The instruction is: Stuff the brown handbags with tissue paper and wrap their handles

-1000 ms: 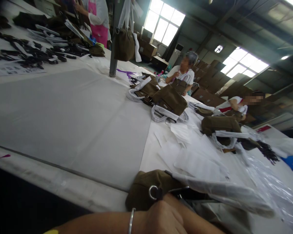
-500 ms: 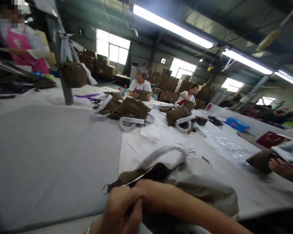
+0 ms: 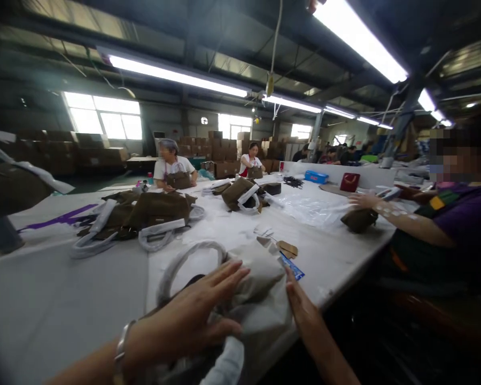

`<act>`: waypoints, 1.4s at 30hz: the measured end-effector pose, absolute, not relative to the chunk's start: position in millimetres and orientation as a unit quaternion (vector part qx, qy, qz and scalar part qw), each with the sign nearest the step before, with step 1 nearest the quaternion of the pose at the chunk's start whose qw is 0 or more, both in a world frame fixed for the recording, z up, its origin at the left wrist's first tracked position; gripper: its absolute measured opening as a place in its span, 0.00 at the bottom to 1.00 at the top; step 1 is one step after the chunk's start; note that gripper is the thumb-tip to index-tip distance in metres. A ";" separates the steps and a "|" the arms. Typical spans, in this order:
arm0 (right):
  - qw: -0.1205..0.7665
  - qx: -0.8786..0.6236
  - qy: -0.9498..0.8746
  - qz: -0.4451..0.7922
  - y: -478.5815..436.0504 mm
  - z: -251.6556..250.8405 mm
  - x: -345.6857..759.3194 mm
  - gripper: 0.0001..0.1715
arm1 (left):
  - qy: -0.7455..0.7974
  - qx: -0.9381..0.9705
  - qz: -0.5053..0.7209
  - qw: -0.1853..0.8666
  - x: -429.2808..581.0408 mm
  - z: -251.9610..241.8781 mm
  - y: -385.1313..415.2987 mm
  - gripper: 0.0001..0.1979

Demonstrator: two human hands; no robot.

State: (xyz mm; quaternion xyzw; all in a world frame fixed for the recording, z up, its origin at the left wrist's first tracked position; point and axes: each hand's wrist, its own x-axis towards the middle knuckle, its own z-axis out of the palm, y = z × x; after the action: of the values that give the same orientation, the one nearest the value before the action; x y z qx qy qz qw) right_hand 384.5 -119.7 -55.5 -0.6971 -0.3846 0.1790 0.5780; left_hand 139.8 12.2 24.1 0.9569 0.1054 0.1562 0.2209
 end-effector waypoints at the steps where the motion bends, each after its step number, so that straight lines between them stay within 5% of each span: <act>1: 0.610 -0.654 -0.366 0.257 -117.6 -63.1 371.7 0.40 | 0.103 0.959 0.135 0.228 153.1 22.7 13.2 0.50; 5: 0.707 -0.474 -0.309 0.424 -110.1 -66.5 316.4 0.41 | 0.099 0.956 0.153 0.230 182.8 -5.7 23.3 0.63; 9: 0.718 -0.332 -0.377 0.481 -106.2 -52.2 305.4 0.39 | 0.074 0.946 0.234 0.214 166.7 -30.3 41.5 0.51; 16: 0.662 -0.563 -0.444 0.218 -86.7 -80.4 320.1 0.17 | 0.126 0.949 0.281 0.067 109.5 -19.2 55.7 0.35; 20: 0.564 -0.621 -0.528 0.130 -71.3 -85.4 303.4 0.18 | 0.103 0.948 0.285 -0.097 94.9 -16.6 48.6 0.33; 28: 0.571 -0.653 -0.493 0.069 -59.3 -96.2 315.9 0.19 | 0.112 0.943 0.244 -0.196 68.0 -35.7 68.2 0.30; 35: 0.397 -0.744 -0.522 0.130 -56.4 -74.2 309.2 0.19 | 0.039 0.950 0.214 -0.223 70.8 -37.6 70.8 0.27; 38: 0.443 -0.687 -0.555 0.154 -48.2 -72.9 312.2 0.20 | 0.029 0.953 0.208 -0.219 70.7 -40.7 71.5 0.26; 42: 0.617 -0.533 -0.529 0.237 -42.9 -90.1 316.5 0.13 | 0.050 0.968 0.206 -0.131 67.8 -55.0 71.6 0.22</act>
State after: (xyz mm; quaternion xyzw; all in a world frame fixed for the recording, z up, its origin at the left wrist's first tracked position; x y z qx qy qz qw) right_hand 316.5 -42.9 -90.1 -0.5328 -0.5291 0.2370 0.6165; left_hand 67.8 71.6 -55.0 0.9685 0.0499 0.2056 -0.1314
